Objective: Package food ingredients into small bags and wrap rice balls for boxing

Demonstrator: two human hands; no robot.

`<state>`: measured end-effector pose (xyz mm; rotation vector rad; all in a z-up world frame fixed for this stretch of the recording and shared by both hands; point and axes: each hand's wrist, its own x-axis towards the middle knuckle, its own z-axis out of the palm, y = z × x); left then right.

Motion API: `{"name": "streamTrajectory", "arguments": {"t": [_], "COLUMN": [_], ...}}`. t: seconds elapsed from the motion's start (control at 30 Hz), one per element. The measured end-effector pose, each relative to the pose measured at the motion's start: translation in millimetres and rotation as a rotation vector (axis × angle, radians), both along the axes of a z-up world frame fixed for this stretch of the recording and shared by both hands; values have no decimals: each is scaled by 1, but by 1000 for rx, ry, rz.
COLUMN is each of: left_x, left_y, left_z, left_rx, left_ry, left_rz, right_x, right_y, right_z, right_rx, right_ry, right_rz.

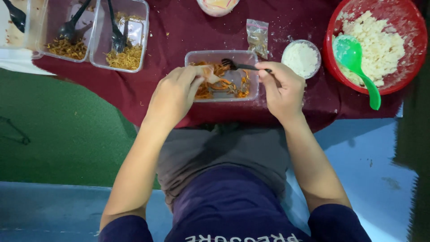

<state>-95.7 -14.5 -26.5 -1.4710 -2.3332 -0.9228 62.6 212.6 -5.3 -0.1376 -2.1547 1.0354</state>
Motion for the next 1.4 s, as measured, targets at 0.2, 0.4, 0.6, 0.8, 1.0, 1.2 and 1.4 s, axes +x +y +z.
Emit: {"name": "streamTrajectory", "arguments": {"t": [0.2, 0.4, 0.6, 0.8, 1.0, 1.2, 1.4], "left_x": [2, 15, 19, 22, 19, 14, 14], "left_y": [-14, -13, -8, -5, -13, -8, 0], "left_z": [-2, 7, 6, 15, 21, 22, 20], "left_rx": [-72, 7, 90, 121, 68, 151, 135], "left_ry": [105, -59, -85, -78, 3, 105, 111], "left_rz": [38, 119, 146, 157, 187, 180, 129], "right_x": [6, 1, 5, -1, 1, 6, 9], "right_y": [6, -11, -4, -29, -4, 13, 27], "right_z": [7, -4, -6, -4, -24, -31, -28], "right_rx": [-100, -323, -211, -535, -877, -997, -944], "right_ry": [21, -38, 57, -122, -230, -124, -45], "right_rz": [-38, -8, -159, -103, -88, -128, -133]}}
